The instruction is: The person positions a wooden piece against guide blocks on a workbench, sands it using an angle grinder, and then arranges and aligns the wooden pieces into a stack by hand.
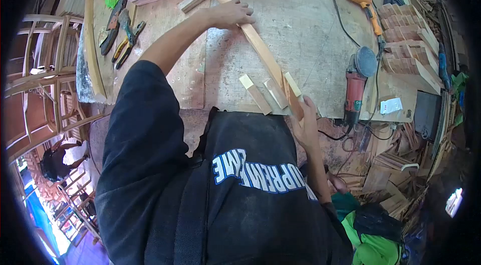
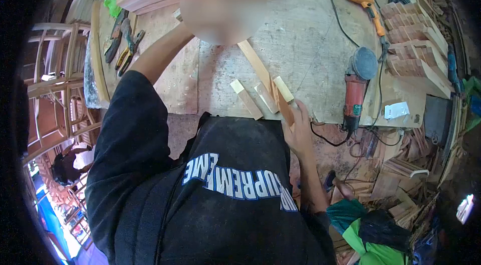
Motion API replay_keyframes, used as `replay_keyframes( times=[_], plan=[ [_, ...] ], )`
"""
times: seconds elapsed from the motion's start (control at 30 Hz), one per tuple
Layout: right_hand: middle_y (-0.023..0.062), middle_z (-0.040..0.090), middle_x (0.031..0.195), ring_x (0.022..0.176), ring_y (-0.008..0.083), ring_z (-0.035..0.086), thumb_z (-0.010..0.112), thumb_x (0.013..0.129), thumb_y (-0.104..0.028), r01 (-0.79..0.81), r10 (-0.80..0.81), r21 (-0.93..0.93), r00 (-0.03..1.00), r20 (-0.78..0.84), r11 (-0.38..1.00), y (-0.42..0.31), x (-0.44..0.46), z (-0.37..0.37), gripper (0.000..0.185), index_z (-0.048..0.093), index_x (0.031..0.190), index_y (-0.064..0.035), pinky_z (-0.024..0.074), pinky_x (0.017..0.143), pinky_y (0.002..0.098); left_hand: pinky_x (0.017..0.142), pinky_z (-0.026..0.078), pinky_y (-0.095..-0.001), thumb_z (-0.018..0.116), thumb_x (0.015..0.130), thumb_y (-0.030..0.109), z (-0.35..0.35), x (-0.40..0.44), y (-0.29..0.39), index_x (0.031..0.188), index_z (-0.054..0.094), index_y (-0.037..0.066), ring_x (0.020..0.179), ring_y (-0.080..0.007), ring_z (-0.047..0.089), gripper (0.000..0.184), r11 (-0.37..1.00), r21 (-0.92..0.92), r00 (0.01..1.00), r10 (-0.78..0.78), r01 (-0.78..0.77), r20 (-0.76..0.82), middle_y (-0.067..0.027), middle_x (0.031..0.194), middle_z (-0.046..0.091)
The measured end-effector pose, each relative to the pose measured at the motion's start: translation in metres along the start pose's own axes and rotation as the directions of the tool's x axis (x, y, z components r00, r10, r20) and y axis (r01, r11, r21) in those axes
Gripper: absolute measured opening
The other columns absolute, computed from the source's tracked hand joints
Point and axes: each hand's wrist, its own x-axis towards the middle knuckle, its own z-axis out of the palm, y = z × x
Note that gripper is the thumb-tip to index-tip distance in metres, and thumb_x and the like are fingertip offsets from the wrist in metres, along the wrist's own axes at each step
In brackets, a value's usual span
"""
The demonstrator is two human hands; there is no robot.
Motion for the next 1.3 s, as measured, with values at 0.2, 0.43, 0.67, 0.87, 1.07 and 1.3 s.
replay_keyframes(
  times=[0.2, 0.43, 0.67, 0.87, 1.07, 1.3],
  plan=[
    [0.0244, 0.036, 0.139, 0.13, 0.0423, 0.036, 0.064, 0.081, -0.009, 0.04, -0.037, -0.051, 0.998, 0.045, 0.998, 0.008, 0.016, 0.006, 0.052, 0.046, 0.128, 0.0009, 0.033, 0.107, 0.0455, 0.092, 0.039, -0.0444, 0.07, 0.074, 0.024, 0.02, -0.014, -0.005, 0.104, 0.057, 0.015, 0.104, -0.0279, 0.053, 0.034, 0.998, -0.026, 0.996, -0.065, 0.064, -0.054, -0.0076, 0.1, 0.056],
    [0.0243, 0.042, 0.134, 0.126, 0.0408, 0.04, 0.067, 0.081, -0.017, 0.078, -0.078, -0.054, 0.997, 0.004, 0.995, 0.023, 0.016, 0.016, 0.058, 0.045, 0.131, 0.0009, 0.0297, 0.107, 0.052, 0.103, 0.033, -0.0504, 0.057, 0.084, 0.02, 0.03, -0.024, 0.002, 0.102, 0.054, 0.014, 0.108, -0.0244, 0.053, 0.019, 0.994, -0.008, 0.973, -0.109, 0.11, -0.204, -0.007, 0.099, 0.054],
    [0.0228, 0.047, 0.131, 0.125, 0.0404, 0.044, 0.064, 0.084, -0.03, 0.191, -0.21, -0.187, 0.974, -0.087, 0.964, 0.032, 0.017, 0.021, 0.058, 0.047, 0.132, -0.0022, 0.0226, 0.109, 0.06, 0.104, 0.03, -0.0503, 0.061, 0.083, 0.024, 0.041, -0.022, -0.009, 0.102, 0.053, 0.014, 0.104, -0.0264, 0.053, 0.023, 0.997, -0.001, 0.976, -0.082, 0.083, -0.204, -0.0073, 0.099, 0.054],
    [0.022, 0.051, 0.128, 0.124, 0.0377, 0.046, 0.06, 0.086, -0.034, 0.172, -0.194, -0.215, 0.977, -0.087, 0.961, 0.035, 0.014, 0.022, 0.055, 0.051, 0.13, -0.0025, 0.0226, 0.109, 0.06, 0.104, 0.03, -0.0499, 0.064, 0.082, 0.026, 0.032, -0.02, -0.006, 0.099, 0.054, 0.013, 0.103, -0.0269, 0.053, 0.024, 0.995, -0.057, 0.982, -0.092, 0.083, -0.165, -0.0076, 0.097, 0.054],
    [0.0217, 0.047, 0.133, 0.127, 0.038, 0.043, 0.056, 0.089, -0.037, -0.014, -0.017, -0.349, 0.996, -0.088, 0.937, 0.028, 0.012, 0.022, 0.056, 0.049, 0.133, -0.0034, 0.018, 0.11, 0.0603, 0.106, 0.028, -0.0532, 0.071, 0.077, 0.027, 0.037, -0.019, 0.001, 0.109, 0.055, 0.017, 0.114, -0.0293, 0.049, 0.038, 0.988, -0.058, 0.983, -0.149, 0.144, -0.103, -0.007, 0.107, 0.055],
    [0.02, 0.034, 0.147, 0.139, 0.0386, 0.026, 0.045, 0.094, -0.047, 0.128, -0.159, -0.105, 0.904, -0.396, 0.986, -0.03, 0.031, -0.039, 0.064, 0.037, 0.143, -0.0068, 0.0094, 0.112, 0.0602, 0.107, 0.027, -0.0531, 0.069, 0.081, 0.028, 0.031, -0.016, 0.003, 0.109, 0.054, 0.013, 0.115, -0.0289, 0.049, 0.035, 0.992, -0.028, 0.987, -0.128, 0.126, -0.098, -0.0079, 0.107, 0.055]
  ],
)
